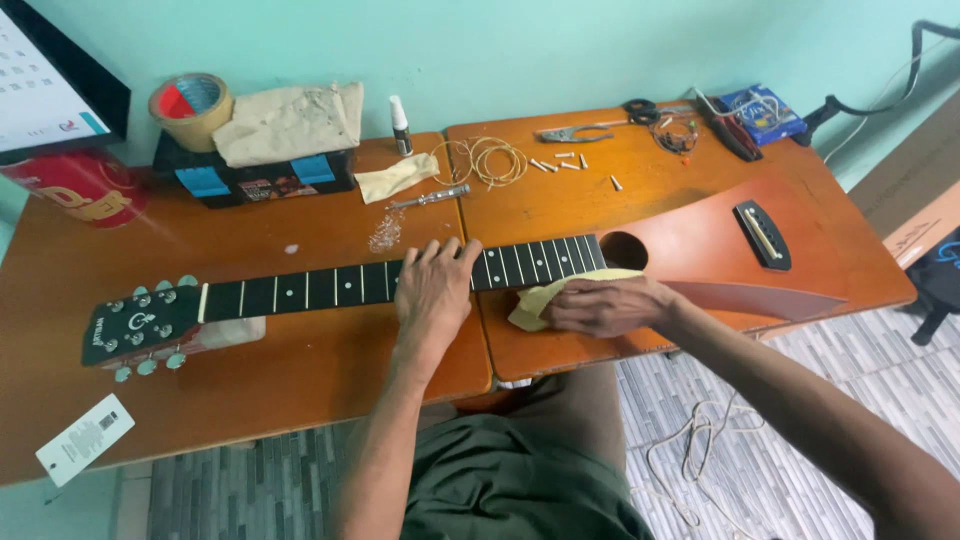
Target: The person cleans the body and neck of a guitar using a yellow cloth. They wipe the surface around the sound hole and pickups, then move to the fretboard and headstock, rubbing the cloth along the wood and metal parts.
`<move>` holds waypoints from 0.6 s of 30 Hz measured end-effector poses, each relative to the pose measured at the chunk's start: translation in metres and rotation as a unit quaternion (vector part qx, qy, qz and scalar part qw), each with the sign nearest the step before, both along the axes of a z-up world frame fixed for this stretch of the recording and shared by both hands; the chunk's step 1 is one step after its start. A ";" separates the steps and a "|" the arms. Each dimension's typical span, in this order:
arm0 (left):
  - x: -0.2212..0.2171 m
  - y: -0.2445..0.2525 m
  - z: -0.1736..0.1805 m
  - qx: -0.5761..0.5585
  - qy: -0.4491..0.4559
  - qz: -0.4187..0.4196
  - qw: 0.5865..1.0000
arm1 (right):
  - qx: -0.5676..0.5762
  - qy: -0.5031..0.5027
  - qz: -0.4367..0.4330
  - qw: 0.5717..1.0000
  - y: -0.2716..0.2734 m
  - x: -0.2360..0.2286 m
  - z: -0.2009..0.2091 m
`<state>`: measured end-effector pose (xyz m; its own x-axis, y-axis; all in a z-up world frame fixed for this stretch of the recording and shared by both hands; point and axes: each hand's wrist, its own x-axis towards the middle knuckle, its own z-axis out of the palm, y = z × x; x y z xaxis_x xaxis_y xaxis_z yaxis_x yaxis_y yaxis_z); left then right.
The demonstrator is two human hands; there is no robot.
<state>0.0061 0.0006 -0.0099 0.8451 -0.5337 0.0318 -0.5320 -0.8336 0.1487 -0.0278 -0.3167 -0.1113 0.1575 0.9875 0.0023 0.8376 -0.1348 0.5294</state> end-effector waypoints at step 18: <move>-0.004 0.003 0.008 0.004 -0.013 -0.024 1.000 | 0.328 -0.035 -0.245 0.912 0.079 -0.020 0.083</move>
